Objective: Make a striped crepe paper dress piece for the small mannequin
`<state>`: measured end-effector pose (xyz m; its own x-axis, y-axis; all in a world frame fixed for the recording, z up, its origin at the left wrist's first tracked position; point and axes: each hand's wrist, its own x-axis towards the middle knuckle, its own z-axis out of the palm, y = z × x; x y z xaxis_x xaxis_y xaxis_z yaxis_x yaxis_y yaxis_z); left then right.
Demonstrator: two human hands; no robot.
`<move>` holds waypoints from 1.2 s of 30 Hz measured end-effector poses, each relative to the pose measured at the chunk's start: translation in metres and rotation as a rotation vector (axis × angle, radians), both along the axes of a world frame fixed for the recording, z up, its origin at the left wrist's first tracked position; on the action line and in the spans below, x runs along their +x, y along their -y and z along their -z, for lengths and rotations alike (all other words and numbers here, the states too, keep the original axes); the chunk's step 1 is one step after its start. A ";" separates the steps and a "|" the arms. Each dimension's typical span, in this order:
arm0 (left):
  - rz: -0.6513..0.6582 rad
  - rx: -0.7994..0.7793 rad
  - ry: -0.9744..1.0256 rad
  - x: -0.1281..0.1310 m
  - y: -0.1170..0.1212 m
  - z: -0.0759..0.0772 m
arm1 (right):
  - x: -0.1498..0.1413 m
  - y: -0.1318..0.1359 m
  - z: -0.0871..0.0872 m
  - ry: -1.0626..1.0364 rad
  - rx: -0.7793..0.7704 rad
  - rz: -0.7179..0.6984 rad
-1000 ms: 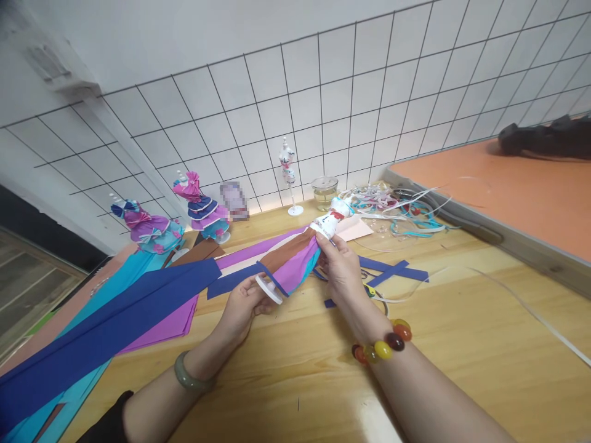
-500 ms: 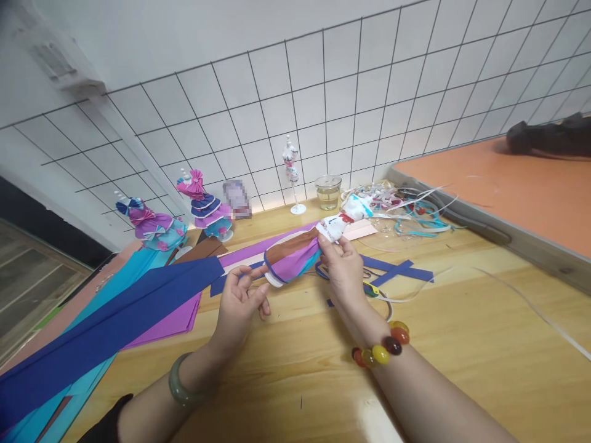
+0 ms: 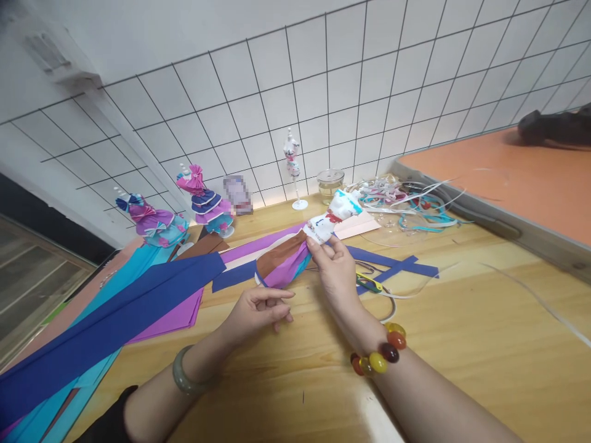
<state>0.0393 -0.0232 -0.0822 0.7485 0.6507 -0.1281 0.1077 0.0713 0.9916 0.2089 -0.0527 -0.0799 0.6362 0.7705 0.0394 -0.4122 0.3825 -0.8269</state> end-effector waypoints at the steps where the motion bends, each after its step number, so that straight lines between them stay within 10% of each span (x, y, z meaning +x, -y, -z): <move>1: 0.003 0.005 0.013 0.000 0.001 0.001 | 0.000 0.000 -0.001 0.001 -0.004 -0.003; 36: -0.329 -0.387 0.320 -0.005 -0.011 -0.031 | 0.009 -0.003 -0.001 0.028 0.012 -0.086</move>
